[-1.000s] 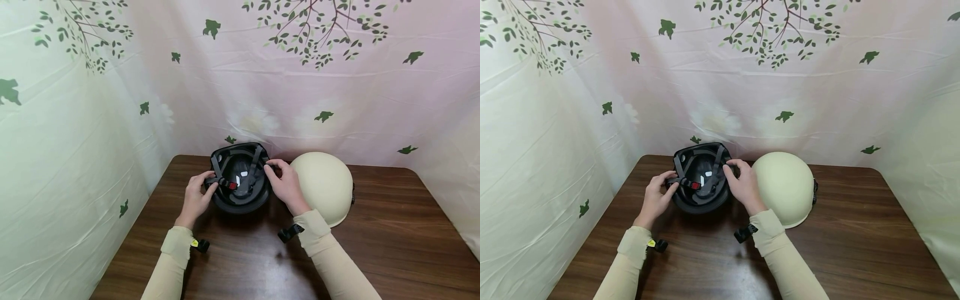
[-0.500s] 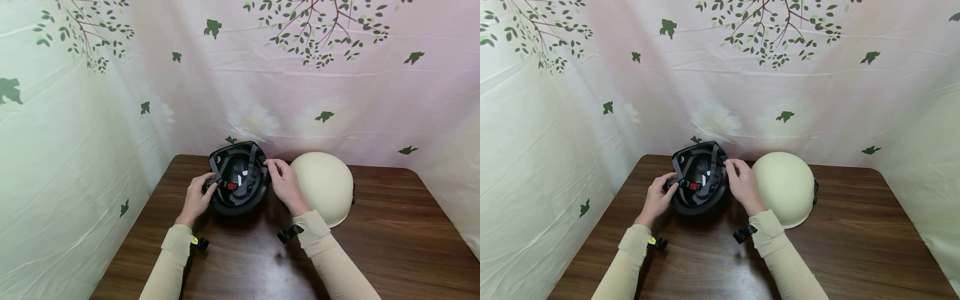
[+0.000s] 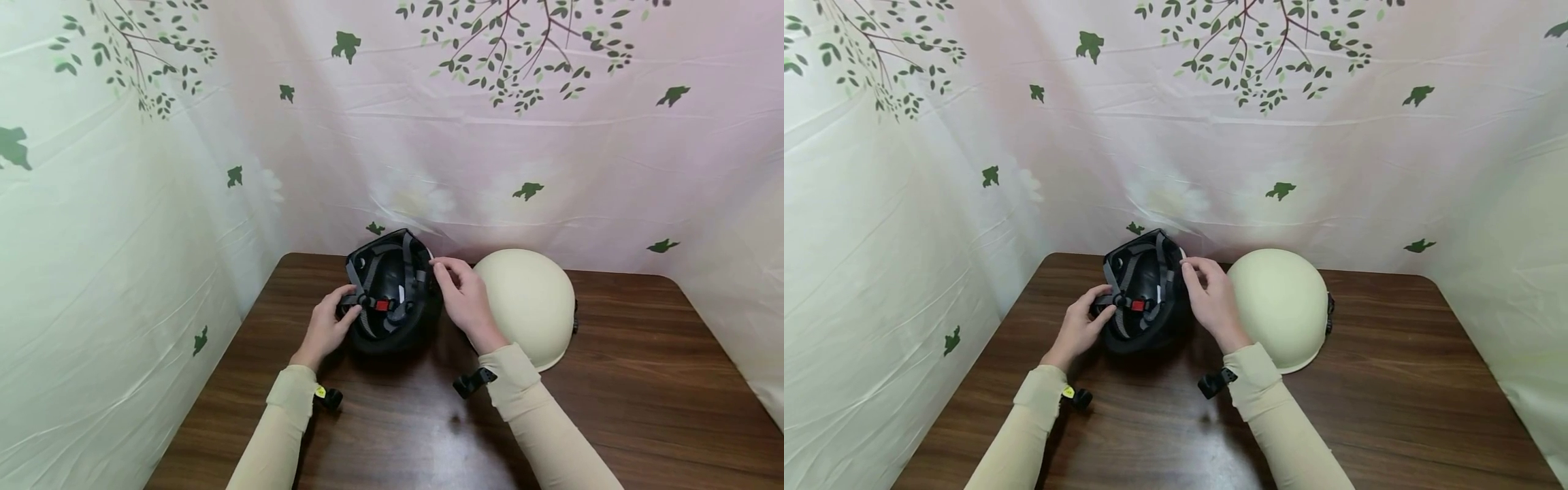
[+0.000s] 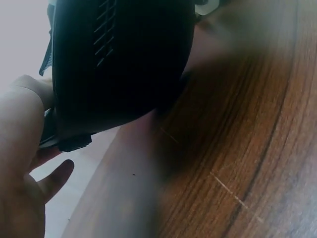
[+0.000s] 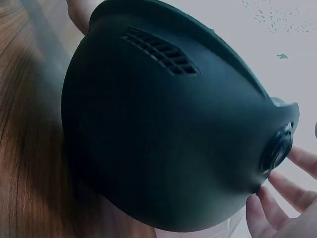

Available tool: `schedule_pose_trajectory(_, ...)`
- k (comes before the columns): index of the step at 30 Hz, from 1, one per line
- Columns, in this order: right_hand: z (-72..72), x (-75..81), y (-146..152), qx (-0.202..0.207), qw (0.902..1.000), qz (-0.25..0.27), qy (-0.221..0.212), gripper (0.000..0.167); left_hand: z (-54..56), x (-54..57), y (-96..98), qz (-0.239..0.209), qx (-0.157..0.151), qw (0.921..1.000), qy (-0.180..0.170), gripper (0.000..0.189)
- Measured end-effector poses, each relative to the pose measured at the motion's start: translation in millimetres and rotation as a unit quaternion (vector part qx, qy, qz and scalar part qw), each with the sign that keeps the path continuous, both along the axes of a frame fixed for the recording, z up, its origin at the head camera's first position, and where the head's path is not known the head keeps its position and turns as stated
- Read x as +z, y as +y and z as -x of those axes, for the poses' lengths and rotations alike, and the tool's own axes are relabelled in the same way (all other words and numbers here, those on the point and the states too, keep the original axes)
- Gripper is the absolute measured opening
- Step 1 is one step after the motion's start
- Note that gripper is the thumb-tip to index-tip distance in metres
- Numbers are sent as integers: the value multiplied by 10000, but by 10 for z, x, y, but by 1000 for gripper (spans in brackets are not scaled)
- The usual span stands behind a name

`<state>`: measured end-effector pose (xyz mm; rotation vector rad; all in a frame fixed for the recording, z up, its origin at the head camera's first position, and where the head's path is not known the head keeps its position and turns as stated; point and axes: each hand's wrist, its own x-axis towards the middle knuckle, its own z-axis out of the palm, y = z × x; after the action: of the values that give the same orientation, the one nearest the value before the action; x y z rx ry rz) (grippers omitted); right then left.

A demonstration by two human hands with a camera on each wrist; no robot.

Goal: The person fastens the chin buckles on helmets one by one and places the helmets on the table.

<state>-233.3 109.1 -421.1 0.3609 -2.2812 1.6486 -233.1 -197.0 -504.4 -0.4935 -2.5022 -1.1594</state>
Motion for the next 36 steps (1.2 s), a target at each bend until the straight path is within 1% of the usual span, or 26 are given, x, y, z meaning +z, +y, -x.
schedule_pose_trajectory(6, -11, 3, -43, 174, 9993, -176, 296, 28, 22, -56, 12, -44, -222, 9990, -390, 50)
schedule_pose_trajectory(10, -28, 19, -63, 175, 9970, -372, 654, 27, 29, -126, 57, 22, -364, 9975, -608, 54)
schedule_pose_trajectory(13, -52, 29, -79, 157, 9944, -615, 850, 28, 11, -155, 92, 106, -460, 9955, -817, 59)
schedule_pose_trajectory(16, -80, 27, -94, 176, 9922, -845, 896, 31, -15, -167, 112, 164, -508, 9929, -1061, 61)
schedule_pose_trajectory(19, -101, 18, -106, 196, 9908, -986, 911, 34, -28, -177, 115, 186, -519, 9912, -1202, 62)
schedule_pose_trajectory(28, -91, 2, -119, 129, 9871, -1219, 1026, 42, -36, -181, 110, 133, -510, 9915, -1188, 59)
schedule_pose_trajectory(33, -82, -12, -117, 202, 9887, -1149, 946, 43, -39, -140, 110, 244, -401, 9940, -992, 58)
schedule_pose_trajectory(36, -79, -19, -113, 229, 9891, -1127, 916, 43, -40, -92, 105, 303, -330, 9955, -838, 58)
